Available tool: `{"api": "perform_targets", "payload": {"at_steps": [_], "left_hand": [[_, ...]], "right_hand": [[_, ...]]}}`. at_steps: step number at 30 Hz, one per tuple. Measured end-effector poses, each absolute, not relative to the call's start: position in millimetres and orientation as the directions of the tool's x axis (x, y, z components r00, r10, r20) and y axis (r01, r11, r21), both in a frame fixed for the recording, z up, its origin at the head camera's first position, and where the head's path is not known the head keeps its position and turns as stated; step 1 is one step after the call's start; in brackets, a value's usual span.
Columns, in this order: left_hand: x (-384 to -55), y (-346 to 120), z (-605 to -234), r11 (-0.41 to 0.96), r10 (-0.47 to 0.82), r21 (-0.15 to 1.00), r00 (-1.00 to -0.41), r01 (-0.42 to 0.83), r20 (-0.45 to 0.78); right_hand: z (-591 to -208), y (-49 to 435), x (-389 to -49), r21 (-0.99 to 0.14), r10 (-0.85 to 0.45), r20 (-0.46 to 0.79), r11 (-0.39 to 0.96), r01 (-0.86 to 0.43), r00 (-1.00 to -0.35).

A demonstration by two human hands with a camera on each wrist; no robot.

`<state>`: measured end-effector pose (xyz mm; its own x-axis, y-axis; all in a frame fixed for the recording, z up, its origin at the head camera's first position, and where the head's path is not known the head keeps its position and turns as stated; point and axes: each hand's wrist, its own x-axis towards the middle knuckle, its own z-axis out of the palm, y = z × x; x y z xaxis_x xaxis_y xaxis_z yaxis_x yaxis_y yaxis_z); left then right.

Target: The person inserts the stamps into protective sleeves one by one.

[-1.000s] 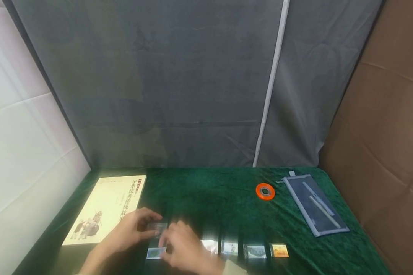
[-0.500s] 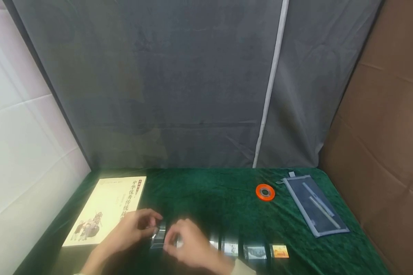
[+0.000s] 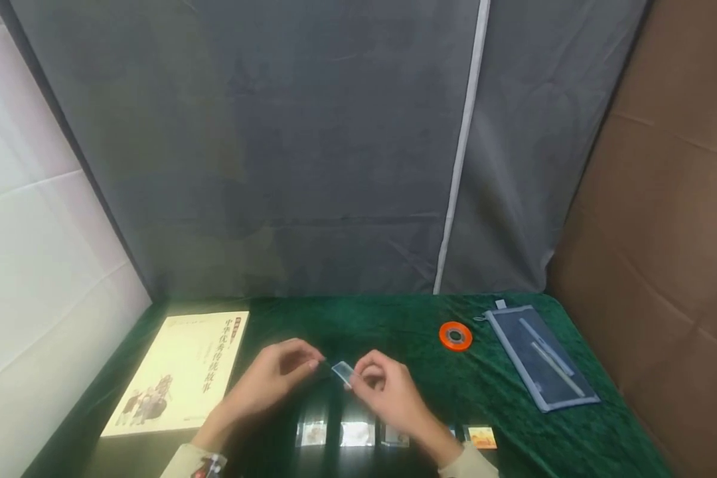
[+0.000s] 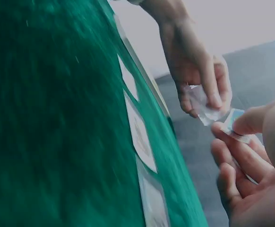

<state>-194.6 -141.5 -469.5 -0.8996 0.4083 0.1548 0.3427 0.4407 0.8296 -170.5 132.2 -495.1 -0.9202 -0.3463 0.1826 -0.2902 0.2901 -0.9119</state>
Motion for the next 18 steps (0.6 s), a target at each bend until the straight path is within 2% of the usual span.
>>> {"api": "perform_targets", "payload": {"at_steps": [7,14,18], "left_hand": [[-199.9,-97.4,-474.5,0.247,0.429,0.93,-0.891,0.274,0.149],[-193.4,-82.1,-484.2,0.196,0.371,0.952,-0.916,0.237,0.151],[-193.5,-81.9,-489.7,0.175,0.366,0.96,-0.92,0.218,0.142]], "right_hand": [[-499.0,160.1,-179.3,-0.898,-0.244,0.293,0.261,-0.353,-0.925],[-503.7,165.0,-178.4,-0.914,-0.253,0.282,0.221,-0.339,-0.925],[-507.3,167.2,-179.0,-0.927,-0.216,0.274,0.201,-0.317,-0.937]]}}
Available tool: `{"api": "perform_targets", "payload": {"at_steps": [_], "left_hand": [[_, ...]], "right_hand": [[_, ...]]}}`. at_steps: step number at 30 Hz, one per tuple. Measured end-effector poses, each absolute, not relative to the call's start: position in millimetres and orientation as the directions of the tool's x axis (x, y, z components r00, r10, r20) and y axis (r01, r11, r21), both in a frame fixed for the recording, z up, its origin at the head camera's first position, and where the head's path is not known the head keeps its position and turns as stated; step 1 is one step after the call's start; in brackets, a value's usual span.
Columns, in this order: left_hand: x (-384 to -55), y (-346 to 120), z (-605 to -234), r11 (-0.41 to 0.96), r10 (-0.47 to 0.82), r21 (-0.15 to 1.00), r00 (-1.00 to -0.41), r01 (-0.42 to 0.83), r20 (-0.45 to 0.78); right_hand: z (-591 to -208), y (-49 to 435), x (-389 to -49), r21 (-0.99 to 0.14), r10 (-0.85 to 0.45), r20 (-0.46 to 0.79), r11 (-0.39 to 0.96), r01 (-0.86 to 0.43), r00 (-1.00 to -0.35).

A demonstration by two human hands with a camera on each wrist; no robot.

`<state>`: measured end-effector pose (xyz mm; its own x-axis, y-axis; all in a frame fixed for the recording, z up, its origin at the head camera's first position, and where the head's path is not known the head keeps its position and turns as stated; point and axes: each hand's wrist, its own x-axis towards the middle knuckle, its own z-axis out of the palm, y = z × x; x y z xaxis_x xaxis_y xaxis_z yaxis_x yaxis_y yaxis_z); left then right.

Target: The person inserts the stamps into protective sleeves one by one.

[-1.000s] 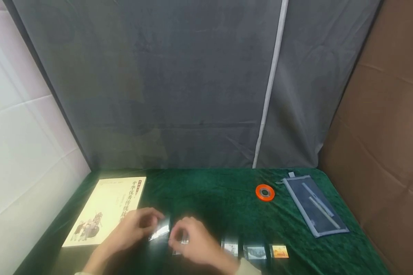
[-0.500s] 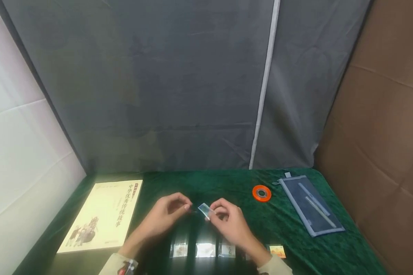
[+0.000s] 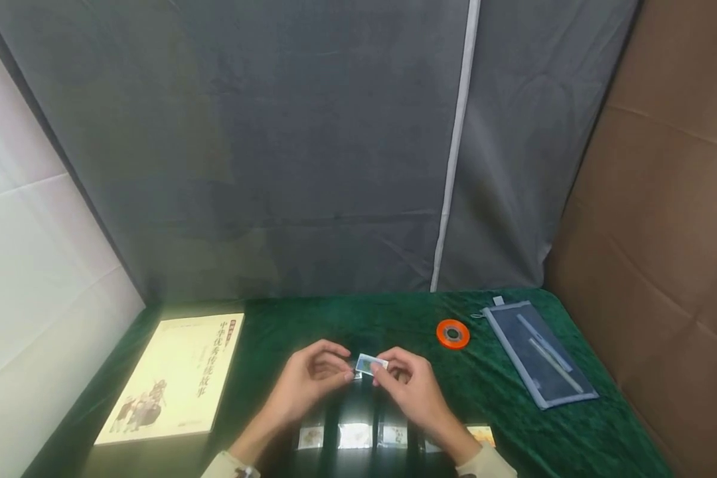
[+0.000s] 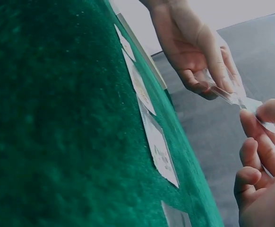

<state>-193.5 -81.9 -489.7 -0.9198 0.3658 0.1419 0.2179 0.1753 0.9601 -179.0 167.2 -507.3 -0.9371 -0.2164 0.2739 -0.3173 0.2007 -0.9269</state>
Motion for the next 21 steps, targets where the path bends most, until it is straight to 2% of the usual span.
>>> {"api": "perform_targets", "payload": {"at_steps": [7,16,21], "left_hand": [[-194.6,-84.8,-490.3,0.128,0.367,0.973,-0.921,0.192,0.134],[-193.2,-85.1,-487.8,0.103,0.373,0.981,-0.92,0.166,0.116],[-193.4,-84.2,-488.2,0.093,0.383,0.984,-0.918,0.15,0.103]], "right_hand": [[-509.3,172.2,-183.4,-0.936,-0.135,0.285,0.176,-0.306,-0.949],[-508.0,172.8,-182.2,-0.945,-0.187,0.251,0.166,-0.282,-0.95],[-507.5,171.4,-181.3,-0.95,-0.175,0.231,0.172,-0.26,-0.957]]}}
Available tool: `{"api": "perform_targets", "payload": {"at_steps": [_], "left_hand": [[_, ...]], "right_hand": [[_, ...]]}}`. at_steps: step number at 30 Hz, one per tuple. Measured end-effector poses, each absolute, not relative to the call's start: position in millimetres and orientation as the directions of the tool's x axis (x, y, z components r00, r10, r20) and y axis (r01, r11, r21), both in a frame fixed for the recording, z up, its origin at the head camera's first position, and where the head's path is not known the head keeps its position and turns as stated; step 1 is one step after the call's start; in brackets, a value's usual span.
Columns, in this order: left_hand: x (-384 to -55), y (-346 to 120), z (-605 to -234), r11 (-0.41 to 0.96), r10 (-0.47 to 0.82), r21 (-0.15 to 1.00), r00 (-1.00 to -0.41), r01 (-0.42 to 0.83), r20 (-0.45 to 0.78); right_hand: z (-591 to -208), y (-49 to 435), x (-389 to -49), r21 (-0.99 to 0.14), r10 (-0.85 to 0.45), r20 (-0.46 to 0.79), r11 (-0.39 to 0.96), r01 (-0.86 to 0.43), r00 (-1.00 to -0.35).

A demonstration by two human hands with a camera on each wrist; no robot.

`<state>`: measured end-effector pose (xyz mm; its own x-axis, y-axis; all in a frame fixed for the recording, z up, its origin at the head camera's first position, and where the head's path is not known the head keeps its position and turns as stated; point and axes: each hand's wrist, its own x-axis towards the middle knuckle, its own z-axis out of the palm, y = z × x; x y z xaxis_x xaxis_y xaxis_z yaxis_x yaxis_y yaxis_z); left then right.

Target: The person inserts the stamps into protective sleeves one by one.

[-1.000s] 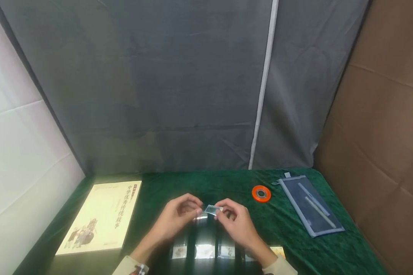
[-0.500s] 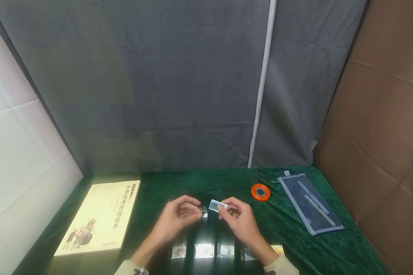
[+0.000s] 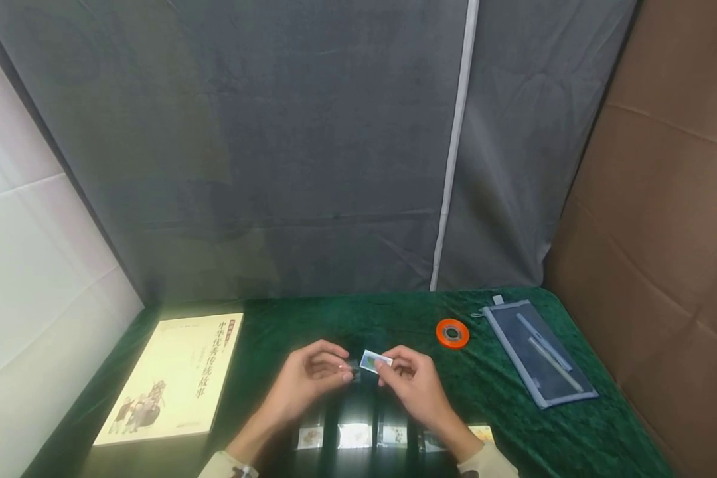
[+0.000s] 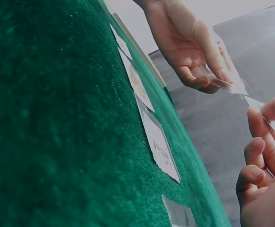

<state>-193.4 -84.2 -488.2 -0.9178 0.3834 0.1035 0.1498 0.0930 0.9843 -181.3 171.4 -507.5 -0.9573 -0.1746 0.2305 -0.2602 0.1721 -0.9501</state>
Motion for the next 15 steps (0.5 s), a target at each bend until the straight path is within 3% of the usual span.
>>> {"api": "perform_targets", "payload": {"at_steps": [15], "left_hand": [[-192.5,-84.0,-488.6,0.109,0.392,0.979,-0.912,0.172,0.117]], "right_hand": [[-506.6,170.3,-179.7,-0.967,-0.196,0.17,0.157,-0.202,-0.966]]}}
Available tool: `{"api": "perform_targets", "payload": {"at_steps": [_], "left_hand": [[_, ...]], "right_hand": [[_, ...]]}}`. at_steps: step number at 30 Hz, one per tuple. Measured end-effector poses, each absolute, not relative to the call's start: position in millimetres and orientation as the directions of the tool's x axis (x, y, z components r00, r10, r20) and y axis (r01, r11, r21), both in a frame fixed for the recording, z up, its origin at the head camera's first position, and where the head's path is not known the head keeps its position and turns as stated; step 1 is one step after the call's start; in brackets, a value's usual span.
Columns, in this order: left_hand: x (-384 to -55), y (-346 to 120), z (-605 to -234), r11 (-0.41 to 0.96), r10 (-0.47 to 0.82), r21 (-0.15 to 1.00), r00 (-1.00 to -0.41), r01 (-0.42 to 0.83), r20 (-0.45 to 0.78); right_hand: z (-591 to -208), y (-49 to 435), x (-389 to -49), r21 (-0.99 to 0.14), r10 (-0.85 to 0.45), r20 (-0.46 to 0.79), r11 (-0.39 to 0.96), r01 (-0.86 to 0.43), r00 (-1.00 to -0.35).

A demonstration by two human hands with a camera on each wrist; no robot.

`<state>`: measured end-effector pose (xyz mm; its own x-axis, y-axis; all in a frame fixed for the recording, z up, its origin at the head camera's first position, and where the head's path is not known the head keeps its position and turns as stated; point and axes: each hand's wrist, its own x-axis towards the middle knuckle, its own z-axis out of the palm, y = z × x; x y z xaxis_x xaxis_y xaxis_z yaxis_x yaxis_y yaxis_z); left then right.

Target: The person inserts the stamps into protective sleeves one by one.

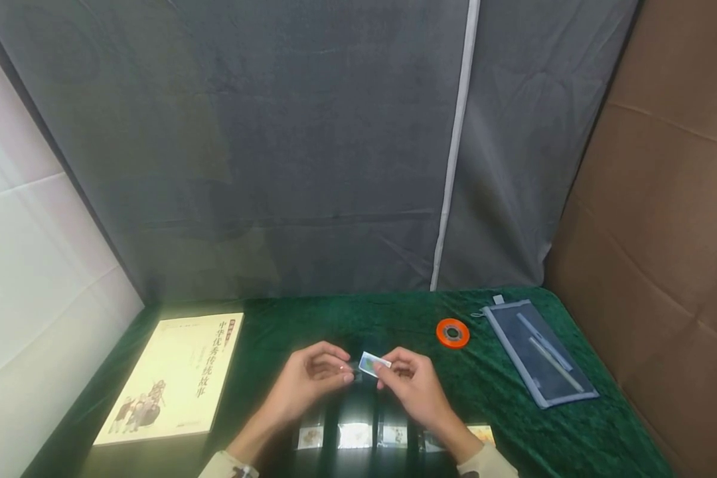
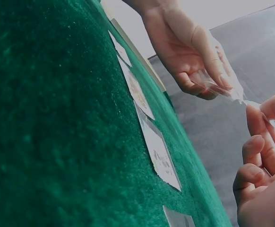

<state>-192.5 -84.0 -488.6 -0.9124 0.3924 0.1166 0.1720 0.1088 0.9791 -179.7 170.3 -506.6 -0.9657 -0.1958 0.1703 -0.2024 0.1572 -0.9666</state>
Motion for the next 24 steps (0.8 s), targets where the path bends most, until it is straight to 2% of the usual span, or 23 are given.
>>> {"api": "perform_targets", "payload": {"at_steps": [5,13,24], "left_hand": [[-192.7,-83.7,-488.6,0.111,0.391,0.977,-0.912,0.18,0.124],[-193.1,-84.5,-488.3,0.102,0.372,0.982,-0.922,0.158,0.109],[-193.9,-85.6,-487.1,0.091,0.358,0.989,-0.931,0.112,0.073]], "right_hand": [[-506.6,170.2,-179.8,-0.966,-0.206,0.17,0.16,-0.204,-0.964],[-506.7,172.5,-182.3,-0.981,-0.123,0.147,0.106,-0.16,-0.981],[-510.9,173.3,-181.8,-0.964,-0.255,0.196,0.128,-0.234,-0.947]]}}
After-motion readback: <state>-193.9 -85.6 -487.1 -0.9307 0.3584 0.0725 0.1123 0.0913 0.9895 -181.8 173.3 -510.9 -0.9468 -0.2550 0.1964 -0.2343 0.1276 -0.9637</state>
